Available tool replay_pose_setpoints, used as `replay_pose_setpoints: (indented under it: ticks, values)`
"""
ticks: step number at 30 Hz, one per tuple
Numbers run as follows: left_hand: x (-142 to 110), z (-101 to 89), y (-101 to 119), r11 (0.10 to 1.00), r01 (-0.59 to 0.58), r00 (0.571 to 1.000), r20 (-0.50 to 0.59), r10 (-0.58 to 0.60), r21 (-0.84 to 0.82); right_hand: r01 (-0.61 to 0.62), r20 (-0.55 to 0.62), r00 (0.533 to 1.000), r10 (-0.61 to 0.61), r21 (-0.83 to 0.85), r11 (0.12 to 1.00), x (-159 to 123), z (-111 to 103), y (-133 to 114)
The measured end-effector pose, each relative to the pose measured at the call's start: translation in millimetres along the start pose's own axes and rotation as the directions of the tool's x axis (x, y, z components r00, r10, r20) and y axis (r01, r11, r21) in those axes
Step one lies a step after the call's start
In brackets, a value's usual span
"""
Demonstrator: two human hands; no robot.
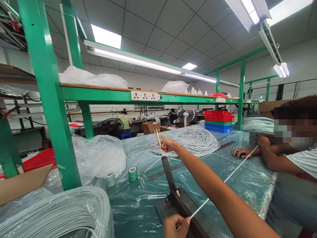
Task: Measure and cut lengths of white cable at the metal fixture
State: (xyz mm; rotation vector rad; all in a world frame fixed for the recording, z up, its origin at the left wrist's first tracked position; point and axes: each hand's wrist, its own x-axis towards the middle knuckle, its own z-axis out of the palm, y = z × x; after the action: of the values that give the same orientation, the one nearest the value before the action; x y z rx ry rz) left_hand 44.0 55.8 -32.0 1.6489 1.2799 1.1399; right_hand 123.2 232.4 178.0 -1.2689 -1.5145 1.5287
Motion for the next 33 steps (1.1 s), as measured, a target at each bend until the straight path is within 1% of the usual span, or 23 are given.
replay_pose_setpoints:
  ticks: [3,5,7,10,12,14,15,17,19,21,23,26,29,31,32,33]
  values:
    - [-3,-2.2,7,0.994,0.038,0.998,0.050,-0.033,-0.101,0.016,0.009,1.000,-0.017,0.031,0.999,-14,-5,-3]
    - [-5,-3.4,10,0.990,0.043,0.998,0.061,-0.035,-0.136,0.047,0.017,0.999,-0.048,0.053,0.997,-33,-11,-6]
    - [-7,-4.3,13,0.988,0.035,0.998,0.060,-0.026,-0.153,0.082,0.026,0.996,-0.084,0.077,0.994,-60,-19,-7]
    - [-9,-5.5,16,0.982,0.046,0.997,0.063,-0.035,-0.185,0.105,0.078,0.990,-0.116,0.135,0.985,-113,-30,-2]
    - [-10,-6.2,18,0.977,0.067,0.996,0.069,-0.054,-0.203,0.069,0.136,0.987,-0.091,0.154,0.986,-154,-33,9]
    - [-11,-6.9,20,0.973,0.083,0.995,0.073,-0.069,-0.215,0.038,0.166,0.984,-0.061,0.137,0.990,-194,-32,26]
    - [-11,-7.4,21,0.972,0.089,0.995,0.074,-0.074,-0.219,0.025,0.169,0.985,-0.045,0.122,0.992,-213,-30,37]
    - [-12,-9.0,23,0.969,0.096,0.994,0.073,-0.082,-0.227,-0.001,0.138,0.990,-0.015,0.115,0.993,-244,-24,60]
    - [-13,-11.1,27,0.968,0.103,0.993,0.078,-0.088,-0.228,-0.057,0.104,0.994,0.042,0.145,0.988,-266,-18,83]
    - [-14,-13.4,31,0.969,0.112,0.991,0.092,-0.094,-0.219,-0.117,0.065,0.992,0.106,0.201,0.973,-280,-11,100]
    - [-15,-15.2,36,0.972,0.119,0.990,0.105,-0.099,-0.203,-0.167,0.022,0.986,0.167,0.237,0.957,-289,-5,110]
    - [-15,-16.7,40,0.978,0.116,0.989,0.111,-0.098,-0.176,-0.224,-0.035,0.970,0.239,0.240,0.945,-295,4,117]
    - [-16,-17.4,41,0.985,0.092,0.991,0.105,-0.076,-0.149,-0.231,-0.052,0.968,0.247,0.215,0.949,-296,8,119]
    - [-19,-17.5,40,0.999,0.024,0.996,0.088,-0.020,-0.034,-0.225,-0.065,0.968,0.242,0.203,0.953,-296,8,121]
    - [-21,-17.4,39,0.997,-0.028,0.997,0.075,0.023,0.070,-0.225,-0.064,0.968,0.242,0.194,0.955,-295,8,122]
    - [-23,-17.3,38,0.976,-0.094,0.995,0.062,0.083,0.196,-0.222,-0.059,0.970,0.237,0.182,0.958,-295,8,122]
